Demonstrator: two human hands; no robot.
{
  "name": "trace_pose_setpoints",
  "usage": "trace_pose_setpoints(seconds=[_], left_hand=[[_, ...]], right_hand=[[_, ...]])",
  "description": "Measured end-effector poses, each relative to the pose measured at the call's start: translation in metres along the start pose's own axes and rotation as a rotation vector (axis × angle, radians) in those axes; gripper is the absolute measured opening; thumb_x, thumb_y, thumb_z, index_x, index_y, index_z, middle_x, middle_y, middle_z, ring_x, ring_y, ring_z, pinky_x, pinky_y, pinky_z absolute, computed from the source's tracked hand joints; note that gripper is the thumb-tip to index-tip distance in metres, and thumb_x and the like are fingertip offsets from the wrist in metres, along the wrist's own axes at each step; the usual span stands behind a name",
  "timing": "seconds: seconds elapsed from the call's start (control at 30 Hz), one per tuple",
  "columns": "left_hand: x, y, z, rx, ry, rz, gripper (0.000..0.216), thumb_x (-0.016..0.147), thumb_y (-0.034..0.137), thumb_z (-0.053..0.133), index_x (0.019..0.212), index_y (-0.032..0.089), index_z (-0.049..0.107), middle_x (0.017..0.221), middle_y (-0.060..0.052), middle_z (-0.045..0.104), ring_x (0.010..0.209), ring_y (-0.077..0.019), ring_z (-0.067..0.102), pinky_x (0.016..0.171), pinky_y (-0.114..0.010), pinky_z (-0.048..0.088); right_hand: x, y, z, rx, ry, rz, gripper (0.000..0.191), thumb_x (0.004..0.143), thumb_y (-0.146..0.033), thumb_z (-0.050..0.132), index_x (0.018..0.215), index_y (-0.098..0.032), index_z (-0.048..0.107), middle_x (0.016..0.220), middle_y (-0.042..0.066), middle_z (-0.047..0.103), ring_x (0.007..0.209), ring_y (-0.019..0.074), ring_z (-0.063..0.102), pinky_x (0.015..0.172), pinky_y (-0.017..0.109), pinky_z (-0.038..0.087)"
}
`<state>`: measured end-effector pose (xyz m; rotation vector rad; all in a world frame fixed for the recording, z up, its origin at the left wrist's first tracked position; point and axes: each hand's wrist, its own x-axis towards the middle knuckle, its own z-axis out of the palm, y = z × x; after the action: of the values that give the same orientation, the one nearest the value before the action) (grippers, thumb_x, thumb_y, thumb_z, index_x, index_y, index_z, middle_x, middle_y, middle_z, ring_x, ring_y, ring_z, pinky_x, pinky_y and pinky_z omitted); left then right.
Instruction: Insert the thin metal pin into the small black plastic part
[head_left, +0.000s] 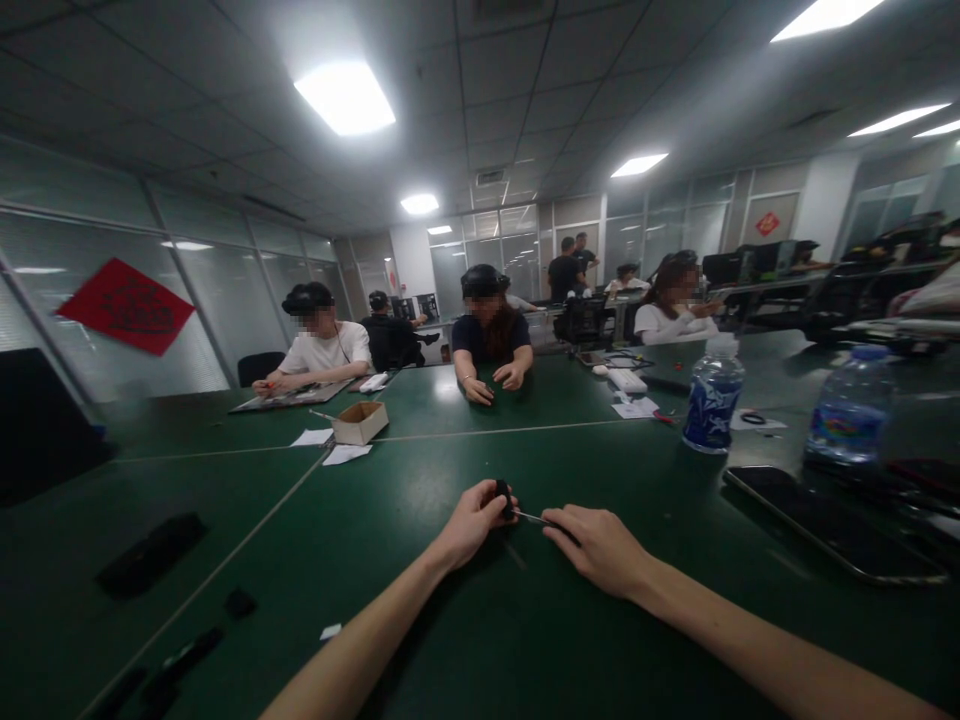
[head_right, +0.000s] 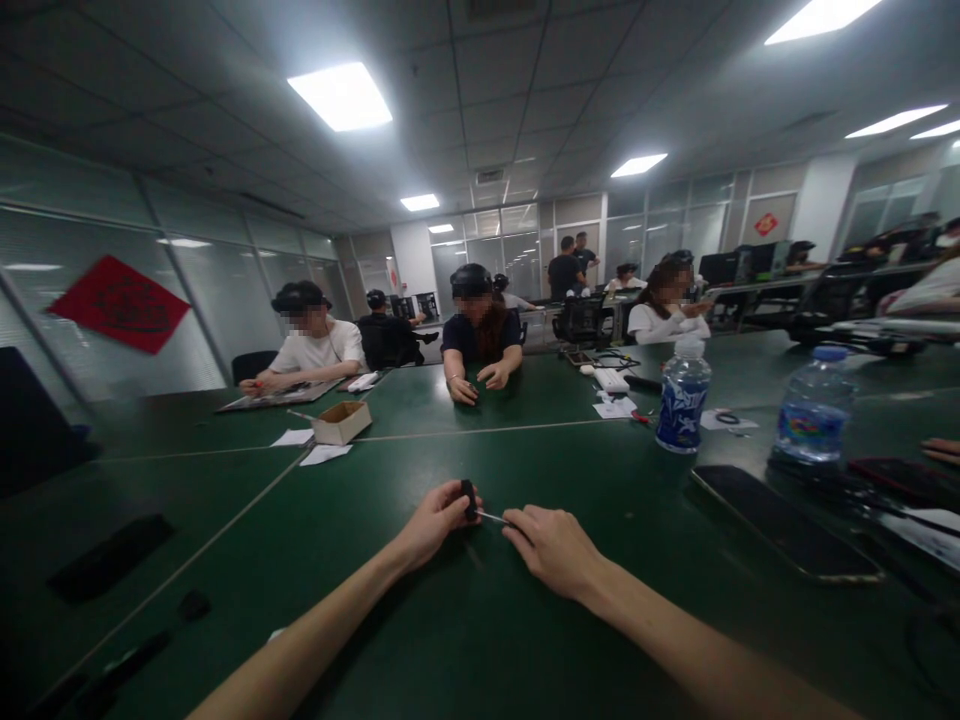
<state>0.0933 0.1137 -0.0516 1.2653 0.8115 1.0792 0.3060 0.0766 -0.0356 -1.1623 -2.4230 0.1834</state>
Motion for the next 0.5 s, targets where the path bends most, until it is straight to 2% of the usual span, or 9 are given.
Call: trace_pose_setpoints(seconds=[0.37,0.5], left_hand=[[0.002,0.003,0.002,-0.066,-0.008,-0.004,0.031,0.075,0.036,0.067,0.089,0.011,0.055,0.088,-0.008,0.058,0.078,-0.0158,0.059,0.076,-0.031,0.051],[0.002,0.001,0.001,-0.073,-0.029,-0.032,0.029,0.076,0.032,0.067,0.090,0.010,0.055,0.087,-0.008,0.058,0.079,-0.0168,0.060,0.076,-0.031,0.051]], right_hand=[[0.000,0.001,0.006,0.001,0.068,0.010,0.032,0.094,-0.030,0.036,0.112,-0.017,0.059,0.088,0.007,0.064,0.070,0.0166,0.060,0.061,0.027,0.048],[0.004,0.011,0.007,0.097,0.206,0.100,0.032,0.094,-0.029,0.036,0.110,-0.015,0.059,0.095,0.009,0.065,0.079,0.0181,0.063,0.070,0.029,0.051]])
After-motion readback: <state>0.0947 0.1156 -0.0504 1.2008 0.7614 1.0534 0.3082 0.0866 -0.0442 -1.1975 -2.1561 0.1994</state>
